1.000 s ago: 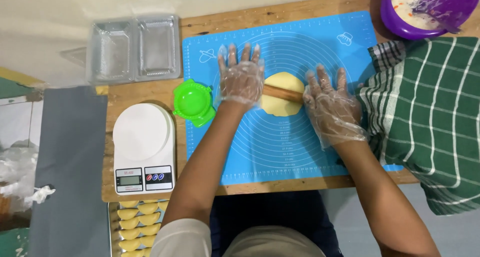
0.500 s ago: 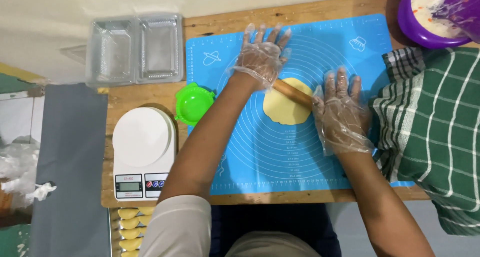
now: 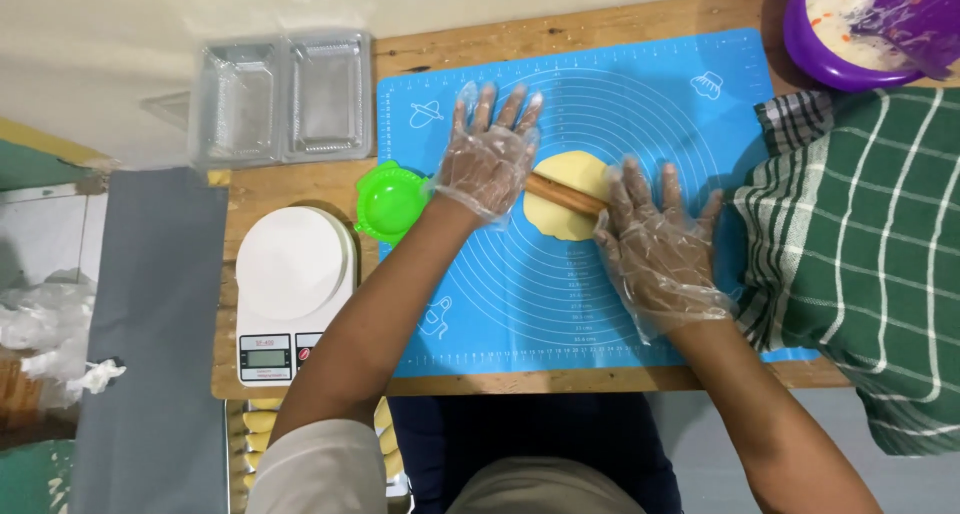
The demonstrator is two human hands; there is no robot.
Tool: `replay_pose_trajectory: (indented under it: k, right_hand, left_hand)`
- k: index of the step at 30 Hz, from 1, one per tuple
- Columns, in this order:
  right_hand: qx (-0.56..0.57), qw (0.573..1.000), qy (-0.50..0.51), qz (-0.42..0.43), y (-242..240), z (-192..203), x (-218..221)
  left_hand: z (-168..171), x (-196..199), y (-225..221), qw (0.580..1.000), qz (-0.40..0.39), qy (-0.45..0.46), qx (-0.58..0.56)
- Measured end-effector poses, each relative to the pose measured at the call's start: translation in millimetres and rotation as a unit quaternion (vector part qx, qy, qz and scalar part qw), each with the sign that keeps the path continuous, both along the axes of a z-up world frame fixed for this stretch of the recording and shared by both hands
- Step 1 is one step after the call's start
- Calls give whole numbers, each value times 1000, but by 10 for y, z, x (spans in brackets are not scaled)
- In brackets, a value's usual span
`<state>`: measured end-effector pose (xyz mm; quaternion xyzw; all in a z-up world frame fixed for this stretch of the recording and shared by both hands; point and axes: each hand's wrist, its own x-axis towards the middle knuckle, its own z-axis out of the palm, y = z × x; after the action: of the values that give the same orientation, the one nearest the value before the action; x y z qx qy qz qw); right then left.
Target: Rolling out small portions of dough into flat circles using a rolling pin on a silicone mat.
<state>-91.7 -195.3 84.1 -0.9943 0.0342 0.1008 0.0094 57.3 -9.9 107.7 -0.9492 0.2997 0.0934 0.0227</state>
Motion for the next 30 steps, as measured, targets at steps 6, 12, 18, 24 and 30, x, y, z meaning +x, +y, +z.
replay_pose_trajectory:
  k: [6, 12, 18, 24, 30]
  right_hand:
    - [-19, 999, -7, 33, -15, 30, -81]
    - [-16, 998, -20, 63, -51, -15, -147]
    - [-45, 995, -29, 83, -97, -116, -241]
    - [-16, 997, -17, 73, -120, -160, -294]
    - [0, 998, 9, 54, -121, -195, -347]
  left_hand:
    - [29, -202, 88, 1000, 5, -24, 17]
    - [-12, -411, 171, 999, 29, -25, 23]
    - [58, -737, 250, 998, 28, -25, 48]
    - [-63, -984, 338, 999, 41, -16, 29]
    - [-261, -1168, 425, 999, 36, -3, -9]
